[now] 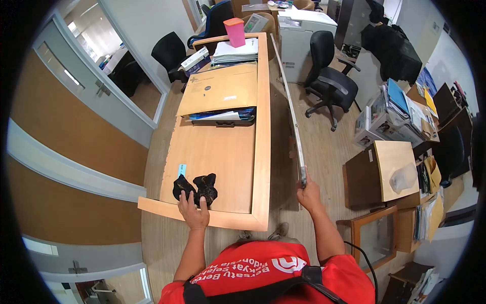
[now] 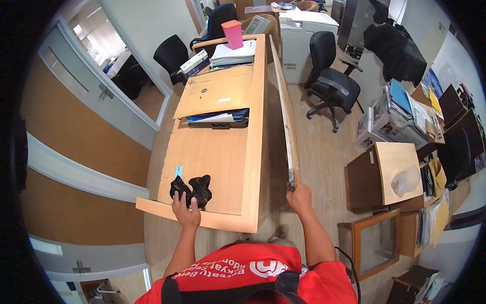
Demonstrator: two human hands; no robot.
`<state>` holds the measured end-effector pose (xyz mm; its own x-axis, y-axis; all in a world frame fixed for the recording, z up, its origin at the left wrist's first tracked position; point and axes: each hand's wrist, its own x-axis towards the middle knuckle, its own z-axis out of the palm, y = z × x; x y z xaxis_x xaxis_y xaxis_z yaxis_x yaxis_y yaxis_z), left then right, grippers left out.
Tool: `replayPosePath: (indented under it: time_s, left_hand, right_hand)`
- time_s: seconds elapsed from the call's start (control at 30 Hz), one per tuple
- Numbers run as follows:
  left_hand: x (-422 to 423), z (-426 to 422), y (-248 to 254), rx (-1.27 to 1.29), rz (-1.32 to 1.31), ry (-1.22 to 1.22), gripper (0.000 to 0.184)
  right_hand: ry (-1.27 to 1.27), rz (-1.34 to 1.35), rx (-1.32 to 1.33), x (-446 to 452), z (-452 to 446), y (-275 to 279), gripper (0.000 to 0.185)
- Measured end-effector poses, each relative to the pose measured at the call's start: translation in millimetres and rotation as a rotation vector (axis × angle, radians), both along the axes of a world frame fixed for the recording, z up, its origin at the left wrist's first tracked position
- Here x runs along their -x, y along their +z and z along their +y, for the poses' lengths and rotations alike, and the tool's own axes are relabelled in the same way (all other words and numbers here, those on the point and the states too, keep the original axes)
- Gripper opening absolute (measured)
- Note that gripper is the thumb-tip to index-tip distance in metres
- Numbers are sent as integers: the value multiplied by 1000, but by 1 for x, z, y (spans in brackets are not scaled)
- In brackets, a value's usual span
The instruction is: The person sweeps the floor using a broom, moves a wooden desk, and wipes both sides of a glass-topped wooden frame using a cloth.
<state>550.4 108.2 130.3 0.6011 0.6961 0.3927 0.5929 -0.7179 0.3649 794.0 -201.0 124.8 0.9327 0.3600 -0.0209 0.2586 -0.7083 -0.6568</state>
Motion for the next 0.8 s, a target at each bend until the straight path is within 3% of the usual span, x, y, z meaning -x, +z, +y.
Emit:
replayPosePath:
  time_s: [0.13,0.2,0.33,0.4,0.43,0.53,0.63,0.67,0.73,0.77,0.8]
  left_hand:
    - [-17,-7,15,-16,-2,-63,58]
    - [-51,-19,35,-63,-46,-233,61]
    - [-151,-71,82,240,-179,-639,66]
    - [-203,-98,90,375,-117,-727,66]
    - [-228,-111,90,417,-59,-754,71]
    - [-284,-155,73,450,130,-722,94]
    - [-320,-193,44,470,221,-588,103]
    - [-327,-204,38,470,215,-574,103]
    - [-338,-217,33,516,426,-468,100]
    - [-341,-219,30,521,423,-452,100]
    - [-344,-220,27,532,474,-409,88]
  right_hand:
    - [-17,23,-44,12,-6,-36,64]
    - [-52,67,-92,20,-9,-50,64]
    - [-149,100,-169,33,-7,-68,67]
    - [-260,184,-262,42,3,-53,17]
    - [-266,185,-271,44,6,-58,17]
    - [-214,196,-305,64,8,-83,28]
    - [-155,184,-291,85,4,-106,58]
    - [-141,184,-290,89,0,-117,58]
    - [-98,337,-227,91,-3,-124,81]
    - [-82,341,-223,93,-3,-128,81]
    - [-76,302,-231,92,-5,-130,80]
